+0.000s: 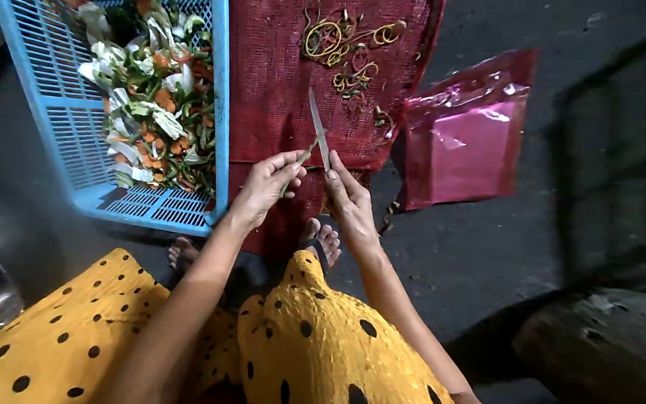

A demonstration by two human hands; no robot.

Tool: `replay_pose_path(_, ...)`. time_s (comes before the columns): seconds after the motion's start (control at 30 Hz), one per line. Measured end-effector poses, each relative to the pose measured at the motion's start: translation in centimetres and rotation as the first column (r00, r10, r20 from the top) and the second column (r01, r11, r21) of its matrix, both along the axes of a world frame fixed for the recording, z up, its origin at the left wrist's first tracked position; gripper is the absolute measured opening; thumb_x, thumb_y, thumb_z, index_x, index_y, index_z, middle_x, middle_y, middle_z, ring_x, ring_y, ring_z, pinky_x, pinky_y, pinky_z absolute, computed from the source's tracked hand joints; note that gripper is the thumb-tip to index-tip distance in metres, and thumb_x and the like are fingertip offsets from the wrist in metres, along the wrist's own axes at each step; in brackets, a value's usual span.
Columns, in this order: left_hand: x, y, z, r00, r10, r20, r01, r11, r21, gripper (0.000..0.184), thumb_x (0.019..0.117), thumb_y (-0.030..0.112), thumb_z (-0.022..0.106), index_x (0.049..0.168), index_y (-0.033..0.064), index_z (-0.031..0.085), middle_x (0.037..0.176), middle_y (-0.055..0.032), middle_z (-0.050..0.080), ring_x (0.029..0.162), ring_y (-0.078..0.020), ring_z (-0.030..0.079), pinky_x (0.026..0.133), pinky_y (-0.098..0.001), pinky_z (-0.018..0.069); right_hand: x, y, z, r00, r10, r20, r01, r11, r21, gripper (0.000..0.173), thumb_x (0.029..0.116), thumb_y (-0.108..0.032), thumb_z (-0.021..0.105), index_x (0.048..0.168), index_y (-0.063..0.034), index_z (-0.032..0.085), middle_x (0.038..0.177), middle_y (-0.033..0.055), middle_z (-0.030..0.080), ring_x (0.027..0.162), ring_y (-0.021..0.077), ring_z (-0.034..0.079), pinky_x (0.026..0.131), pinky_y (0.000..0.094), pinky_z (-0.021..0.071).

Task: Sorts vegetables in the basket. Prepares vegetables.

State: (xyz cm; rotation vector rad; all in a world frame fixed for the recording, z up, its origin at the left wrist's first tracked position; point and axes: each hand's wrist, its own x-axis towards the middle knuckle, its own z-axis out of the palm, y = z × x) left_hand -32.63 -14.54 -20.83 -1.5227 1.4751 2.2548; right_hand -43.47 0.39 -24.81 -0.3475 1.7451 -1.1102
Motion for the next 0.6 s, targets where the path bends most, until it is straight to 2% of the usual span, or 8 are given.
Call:
replay_pose_path(0.07, 0.2, 0.8, 0.4, 0.998, -0.046, 0.032, 0.046, 0.999, -0.014, 0.03, 0.1079, 0.011, 0.05, 0.133, 0.0025, 0.064, 0.098, -0.0049, 0.069, 0.079, -0.0105, 0.063, 0.072, -0.0267, 0.0535, -0.2, 0.1, 0.2, 0.998, 0.042, 0.038, -0.042, 0.999, 0.001, 0.054, 0.1087, -0.039, 0.047, 0.16, -0.0274, 0.039, 0.117, 0.0048, 0.069, 0.072, 0.0085, 0.058, 0.064, 0.0291, 0.0513)
replay_pose_path(0.17, 1.0, 2.0, 1.4, 0.964, -0.245, 0.1, 0.258, 0.954, -0.154, 0.03, 0.1087, 0.017, 0.051, 0.131, 0.0043, 0.066, 0.099, -0.0104, 0.07, 0.076, -0.017, 0.064, 0.069, -0.0338, 0.0555, -0.1, 0.2, 0.4, 0.998, 0.046, 0.051, -0.045, 0.999, -0.02, 0.056, 0.1067, -0.04, 0.052, 0.159, -0.0243, 0.041, 0.124, 0.0047, 0.068, 0.076, 0.0082, 0.059, 0.065, 0.0282, 0.0504)
replay_pose_path(0.27, 1.2, 2.6, 1.3, 0.931, -0.347, 0.115, 0.365, 0.892, -0.266, 0.027, 0.1076, 0.017, 0.054, 0.124, 0.0025, 0.069, 0.102, -0.0124, 0.072, 0.081, -0.019, 0.069, 0.076, -0.0385, 0.0592, 0.1, 0.5, 0.7, 0.994, 0.092, 0.056, -0.089, 0.995, -0.05, 0.056, 0.1076, -0.038, 0.05, 0.16, -0.0199, 0.039, 0.149, 0.002, 0.057, 0.092, 0.0063, 0.064, 0.075, 0.0273, 0.0539)
replay_pose_path(0.3, 1.1, 2.7, 1.2, 0.925, -0.365, 0.11, 0.38, 0.873, -0.305, 0.027, 0.1072, 0.017, 0.055, 0.122, 0.0017, 0.07, 0.102, -0.0124, 0.073, 0.081, -0.0186, 0.069, 0.076, -0.0382, 0.0594, 0.2, 0.5, 0.8, 0.994, 0.087, 0.061, -0.085, 0.995, -0.046, 0.055, 0.1079, -0.035, 0.048, 0.16, -0.0196, 0.04, 0.146, 0.0009, 0.058, 0.087, 0.0044, 0.062, 0.071, 0.0252, 0.0519)
replay_pose_path(0.33, 1.1, 2.8, 1.1, 0.918, -0.382, 0.106, 0.394, 0.851, -0.346, 0.025, 0.1067, 0.016, 0.055, 0.12, 0.0012, 0.071, 0.1, -0.012, 0.072, 0.08, -0.0178, 0.069, 0.076, -0.0372, 0.0589, 0.4, 0.6, 0.8, 0.996, 0.066, 0.062, -0.063, 0.997, -0.049, 0.052, 0.1083, -0.032, 0.047, 0.159, -0.0185, 0.041, 0.133, 0.001, 0.064, 0.073, 0.0028, 0.054, 0.062, 0.0223, 0.0453)
replay_pose_path(0.4, 1.1, 2.7, 1.2, 0.899, -0.426, 0.099, 0.426, 0.799, -0.424, 0.023, 0.1054, 0.013, 0.057, 0.116, 0.0007, 0.073, 0.098, -0.0114, 0.073, 0.081, -0.017, 0.068, 0.078, -0.036, 0.0573, 0.6, 0.6, 0.8, 0.997, 0.056, 0.059, -0.053, 0.998, -0.04, 0.049, 0.1085, -0.028, 0.043, 0.157, -0.017, 0.044, 0.114, 0.0001, 0.068, 0.058, 0.0012, 0.043, 0.052, 0.0199, 0.037)
replay_pose_path(0.5, 1.0, 2.9, 1.4, 0.885, -0.452, 0.111, 0.444, 0.749, -0.491, 0.021, 0.1047, 0.01, 0.057, 0.113, 0.0005, 0.074, 0.095, -0.0118, 0.072, 0.08, -0.018, 0.068, 0.077, -0.0357, 0.0567, 0.8, 0.6, 0.9, 0.997, 0.06, 0.047, -0.059, 0.998, -0.003, 0.048, 0.1093, -0.028, 0.041, 0.157, -0.0185, 0.044, 0.098, -0.0007, 0.065, 0.055, 0.0022, 0.041, 0.05, 0.0203, 0.0354)
replay_pose_path(0.6, 0.8, 3.1, 1.3, 0.881, -0.454, 0.134, 0.456, 0.739, -0.497, 0.022, 0.1053, 0.011, 0.056, 0.114, 0.0004, 0.074, 0.093, -0.0121, 0.073, 0.079, -0.0196, 0.069, 0.078, -0.0372, 0.0573, 1.1, 0.8, 0.7, 0.998, 0.058, 0.037, -0.058, 0.998, -0.014, 0.048, 0.1099, -0.027, 0.039, 0.157, -0.0193, 0.044, 0.095, 0.0, 0.064, 0.055, 0.0033, 0.041, 0.05, 0.021, 0.0362)
